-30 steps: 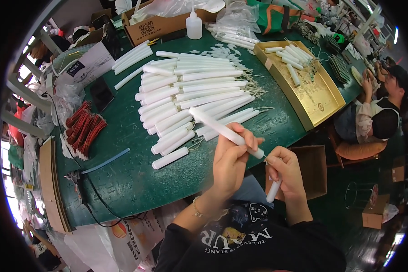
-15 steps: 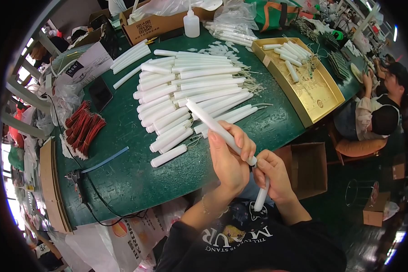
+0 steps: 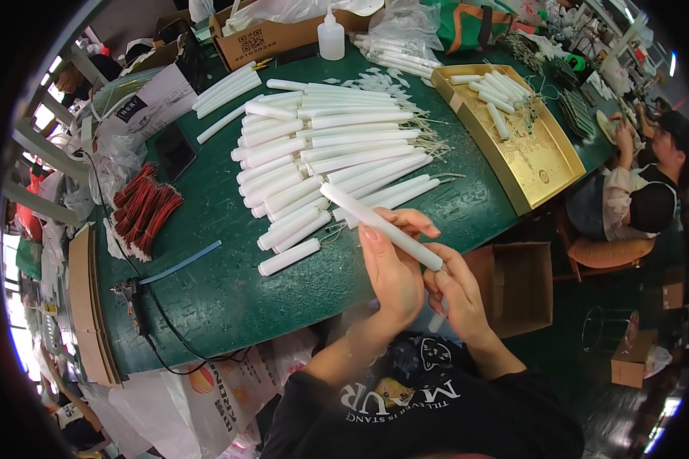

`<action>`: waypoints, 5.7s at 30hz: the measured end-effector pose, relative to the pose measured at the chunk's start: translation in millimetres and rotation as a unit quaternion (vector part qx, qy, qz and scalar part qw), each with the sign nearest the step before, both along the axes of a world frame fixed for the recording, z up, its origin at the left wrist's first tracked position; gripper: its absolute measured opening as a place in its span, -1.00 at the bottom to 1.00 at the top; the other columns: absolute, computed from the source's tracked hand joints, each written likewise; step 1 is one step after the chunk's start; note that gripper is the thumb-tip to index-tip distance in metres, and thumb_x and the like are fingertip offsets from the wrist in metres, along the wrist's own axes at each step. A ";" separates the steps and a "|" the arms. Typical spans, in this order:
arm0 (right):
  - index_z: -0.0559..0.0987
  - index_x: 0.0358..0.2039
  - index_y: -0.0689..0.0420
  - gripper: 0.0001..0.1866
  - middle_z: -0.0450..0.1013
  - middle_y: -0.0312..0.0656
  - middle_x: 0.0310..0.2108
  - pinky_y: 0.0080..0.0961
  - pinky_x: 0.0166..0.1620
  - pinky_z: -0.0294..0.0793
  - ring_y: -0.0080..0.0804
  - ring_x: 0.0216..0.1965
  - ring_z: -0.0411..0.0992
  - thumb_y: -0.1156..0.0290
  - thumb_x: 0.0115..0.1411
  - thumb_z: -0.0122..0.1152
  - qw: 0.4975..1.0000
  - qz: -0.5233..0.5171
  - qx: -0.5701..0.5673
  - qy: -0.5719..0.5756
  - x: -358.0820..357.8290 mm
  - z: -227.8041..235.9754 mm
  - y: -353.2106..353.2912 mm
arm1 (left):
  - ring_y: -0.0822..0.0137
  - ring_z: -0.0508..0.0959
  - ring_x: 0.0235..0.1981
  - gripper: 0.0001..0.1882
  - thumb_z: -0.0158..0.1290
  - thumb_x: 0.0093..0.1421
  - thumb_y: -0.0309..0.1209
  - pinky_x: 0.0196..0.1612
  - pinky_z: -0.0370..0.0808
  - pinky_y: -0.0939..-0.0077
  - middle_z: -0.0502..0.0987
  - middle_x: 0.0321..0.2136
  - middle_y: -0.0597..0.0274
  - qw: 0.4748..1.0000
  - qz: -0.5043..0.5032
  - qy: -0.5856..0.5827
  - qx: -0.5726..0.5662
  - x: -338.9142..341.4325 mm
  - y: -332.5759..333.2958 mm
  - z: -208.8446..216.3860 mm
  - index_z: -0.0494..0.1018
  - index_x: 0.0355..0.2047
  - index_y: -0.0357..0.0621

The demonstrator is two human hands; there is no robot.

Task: Assembling wicks by threading string through small white cylindrical tubes at a factory production workbench.

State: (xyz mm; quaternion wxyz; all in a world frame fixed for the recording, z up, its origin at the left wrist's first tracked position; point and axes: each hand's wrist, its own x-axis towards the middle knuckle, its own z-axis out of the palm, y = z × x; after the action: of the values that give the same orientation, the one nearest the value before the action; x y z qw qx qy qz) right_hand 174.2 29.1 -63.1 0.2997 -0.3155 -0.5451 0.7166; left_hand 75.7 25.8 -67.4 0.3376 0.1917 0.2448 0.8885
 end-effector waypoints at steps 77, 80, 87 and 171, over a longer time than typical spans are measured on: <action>0.48 -0.54 0.19 -0.74 0.41 -0.11 -0.58 -0.43 -0.45 0.32 -0.28 -0.52 0.39 0.22 -0.03 0.07 0.742 -0.092 0.452 -0.486 40.4 17.8 321.7 | 0.03 0.39 -0.29 -0.66 -0.06 0.03 -0.41 -0.26 0.35 0.26 0.37 -0.35 0.00 0.366 0.253 0.762 -0.471 -353.3 32.4 -12.3 0.24 -0.16 -0.14; 0.50 -0.58 0.14 -0.72 0.42 -0.09 -0.56 -0.34 -0.41 0.34 -0.20 -0.47 0.40 0.16 -0.09 0.09 0.734 -0.097 0.436 -0.511 34.4 15.3 300.4 | 0.00 0.39 -0.29 -0.76 -0.07 0.03 -0.41 -0.29 0.33 0.22 0.39 -0.33 -0.05 0.329 0.179 0.786 -0.493 -357.5 33.6 -16.0 0.31 -0.27 -0.21; 0.48 -0.65 0.25 -0.72 0.36 -0.04 -0.58 -0.33 -0.38 0.31 -0.15 -0.49 0.34 0.24 -0.20 0.08 0.677 -0.021 0.503 -0.537 52.8 18.5 287.6 | 0.05 0.42 -0.39 -0.85 -0.12 0.05 -0.40 -0.36 0.35 0.23 0.41 -0.45 0.02 0.300 0.192 0.771 -0.529 -347.6 23.3 -2.4 0.30 -0.37 -0.19; 0.26 -0.55 0.21 -0.88 0.10 -0.37 -0.81 -0.77 -0.75 -0.08 -0.73 -0.83 -0.02 0.50 0.04 -0.01 0.941 -0.139 0.302 0.065 138.3 72.5 15.3 | 0.11 0.26 -0.02 -0.75 -0.28 0.21 -0.28 0.05 0.23 0.26 0.24 -0.08 -0.07 0.896 -0.352 -0.270 -0.022 -6.5 1.6 19.7 0.21 -0.25 -0.21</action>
State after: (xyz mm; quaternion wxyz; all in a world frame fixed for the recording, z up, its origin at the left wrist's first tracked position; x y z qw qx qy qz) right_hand 312.6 44.4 9.5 0.5125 -0.2353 -0.6657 0.4887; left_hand 69.2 27.3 -47.7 0.6852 0.0111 0.0803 0.7238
